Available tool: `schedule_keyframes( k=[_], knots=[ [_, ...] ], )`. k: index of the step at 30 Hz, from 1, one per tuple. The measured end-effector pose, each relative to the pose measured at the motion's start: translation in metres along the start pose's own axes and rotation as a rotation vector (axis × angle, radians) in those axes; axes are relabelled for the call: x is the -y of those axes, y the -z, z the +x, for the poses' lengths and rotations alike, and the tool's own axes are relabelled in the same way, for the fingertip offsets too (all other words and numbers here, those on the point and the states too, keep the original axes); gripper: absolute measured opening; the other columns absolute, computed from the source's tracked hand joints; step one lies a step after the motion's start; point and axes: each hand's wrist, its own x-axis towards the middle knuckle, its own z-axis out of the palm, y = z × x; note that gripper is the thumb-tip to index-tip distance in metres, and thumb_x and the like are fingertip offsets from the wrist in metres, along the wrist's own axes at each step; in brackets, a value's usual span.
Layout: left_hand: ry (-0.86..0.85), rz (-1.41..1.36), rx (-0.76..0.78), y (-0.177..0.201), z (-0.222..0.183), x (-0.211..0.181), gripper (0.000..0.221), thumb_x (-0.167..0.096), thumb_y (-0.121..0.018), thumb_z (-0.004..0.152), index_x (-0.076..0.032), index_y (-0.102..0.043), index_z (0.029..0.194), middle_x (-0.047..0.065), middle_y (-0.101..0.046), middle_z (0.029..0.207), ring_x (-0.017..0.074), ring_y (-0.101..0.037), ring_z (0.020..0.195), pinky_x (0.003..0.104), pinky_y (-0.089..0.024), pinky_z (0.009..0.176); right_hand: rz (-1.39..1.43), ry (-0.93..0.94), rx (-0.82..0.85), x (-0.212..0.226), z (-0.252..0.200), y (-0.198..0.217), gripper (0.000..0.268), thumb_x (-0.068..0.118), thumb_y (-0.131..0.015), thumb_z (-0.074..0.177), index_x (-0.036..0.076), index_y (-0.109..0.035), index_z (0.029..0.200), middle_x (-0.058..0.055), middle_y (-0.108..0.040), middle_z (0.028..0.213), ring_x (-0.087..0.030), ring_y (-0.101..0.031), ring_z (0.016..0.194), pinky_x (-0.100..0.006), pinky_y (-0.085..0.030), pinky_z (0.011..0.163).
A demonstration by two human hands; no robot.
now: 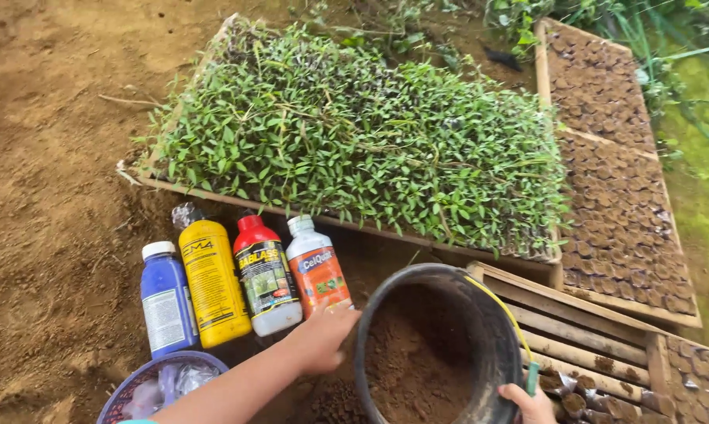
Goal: Preparing seedling plugs by placing seeds into soil plugs and arranging them in a wooden tray.
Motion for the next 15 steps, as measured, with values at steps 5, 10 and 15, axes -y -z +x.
schedule_keyframes(
  k=[5, 10, 15],
  knots=[
    [0.2, -0.3, -0.012, 0.032, -0.009, -0.044, 0.036, -0.007, -0.06, 0.08, -0.016, -0.062, 0.115, 0.009, -0.07, 0.129, 0.0316, -0.063, 0.124, 0.043, -0.054, 0.096, -0.003, -0.092, -0.041, 0.028, -0.036, -0.019, 0.03, 0.013, -0.079, 0.067, -0.012, -0.071, 0.081, -0.027, -0.062, 0.057, -0.037, -0.055, 0.038, -0.042, -0.039, 0.032],
    [0.39, -0.231, 0.006, 0.011, -0.014, -0.036, 0.045, -0.022, -0.067, 0.084, -0.02, -0.056, 0.127, 0.007, -0.07, 0.13, 0.0292, -0.067, 0.119, 0.04, -0.055, 0.097, 0.074, 0.108, 0.194, 0.113, -0.075, -0.03, 0.039, 0.004, -0.071, 0.072, -0.003, -0.069, 0.11, -0.009, -0.054, 0.069, -0.018, -0.044, 0.046, -0.029, -0.028, 0.034],
    [0.41, -0.429, 0.034, -0.01, -0.04, -0.04, 0.065, -0.015, -0.07, 0.083, -0.018, -0.047, 0.144, 0.006, -0.066, 0.138, 0.017, -0.071, 0.128, 0.034, -0.055, 0.109, 0.088, -0.012, 0.269, 0.143, -0.076, -0.024, 0.045, 0.002, -0.07, 0.08, 0.007, -0.065, 0.124, -0.013, -0.064, 0.077, -0.023, -0.058, 0.056, -0.032, -0.041, 0.043]
  ],
)
